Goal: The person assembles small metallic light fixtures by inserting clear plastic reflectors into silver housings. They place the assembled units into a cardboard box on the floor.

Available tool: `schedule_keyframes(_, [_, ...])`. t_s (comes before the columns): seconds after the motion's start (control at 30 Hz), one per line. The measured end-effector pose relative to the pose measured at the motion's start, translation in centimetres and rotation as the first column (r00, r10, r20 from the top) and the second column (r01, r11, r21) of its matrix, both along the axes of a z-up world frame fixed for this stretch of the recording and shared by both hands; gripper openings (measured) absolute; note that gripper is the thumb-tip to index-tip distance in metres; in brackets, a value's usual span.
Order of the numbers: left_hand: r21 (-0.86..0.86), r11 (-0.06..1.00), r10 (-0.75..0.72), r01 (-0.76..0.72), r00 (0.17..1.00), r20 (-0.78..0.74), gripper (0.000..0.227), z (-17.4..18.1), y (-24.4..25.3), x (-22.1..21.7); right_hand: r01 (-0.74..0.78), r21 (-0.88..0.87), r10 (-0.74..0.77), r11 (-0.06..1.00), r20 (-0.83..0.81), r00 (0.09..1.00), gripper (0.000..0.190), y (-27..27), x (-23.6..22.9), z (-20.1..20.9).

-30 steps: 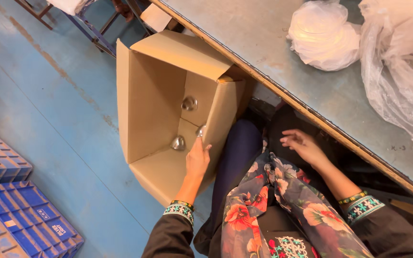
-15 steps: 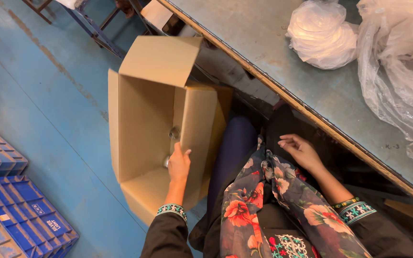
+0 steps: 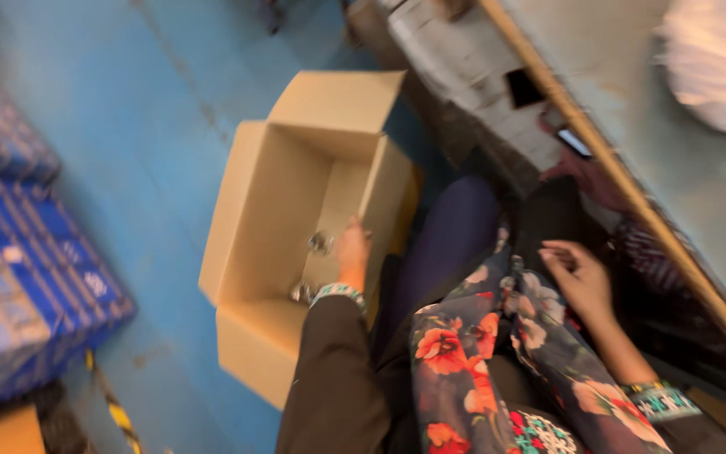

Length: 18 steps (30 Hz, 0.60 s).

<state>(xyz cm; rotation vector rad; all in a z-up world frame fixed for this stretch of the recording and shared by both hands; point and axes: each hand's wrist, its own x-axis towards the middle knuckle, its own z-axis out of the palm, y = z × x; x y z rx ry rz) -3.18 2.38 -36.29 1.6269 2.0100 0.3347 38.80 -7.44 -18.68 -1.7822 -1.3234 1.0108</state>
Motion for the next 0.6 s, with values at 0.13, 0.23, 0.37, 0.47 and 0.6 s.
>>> schedule_keyframes(0.13, [-0.121, 0.992, -0.052, 0.042, 0.996, -0.078, 0.039, -1.9, 0.3, 2.2, 0.001, 0.026, -0.003, 1.000, 0.055, 0.998, 0.023, 0.2, -1.1, 1.3])
schedule_keyframes(0.23, [-0.179, 0.982, -0.085, 0.066, 0.991, -0.099, 0.033, -2.8, 0.7, 2.6, 0.010, 0.037, -0.014, 0.999, 0.094, 0.995, 0.020, 0.6, -2.0, 2.2])
schedule_keyframes(0.37, [-0.118, 0.993, -0.020, 0.001, 0.987, -0.156, 0.020, -3.9, 0.9, 2.8, -0.006, 0.045, -0.002, 0.999, 0.177, 0.984, 0.012, 1.4, -3.4, 2.9])
schedule_keyframes(0.47, [-0.118, 0.993, -0.002, -0.021, 0.983, -0.185, 0.019, -4.9, 1.7, 3.0, -0.005, 0.034, -0.003, 0.999, 0.228, 0.974, 0.011, 2.0, -3.8, 2.6])
schedule_keyframes(0.6, [-0.169, 0.985, -0.010, -0.021, 0.983, -0.184, 0.020, -5.2, 2.7, 2.9, -0.011, 0.014, 0.007, 1.000, 0.271, 0.963, 0.009, 2.3, -3.7, 2.4])
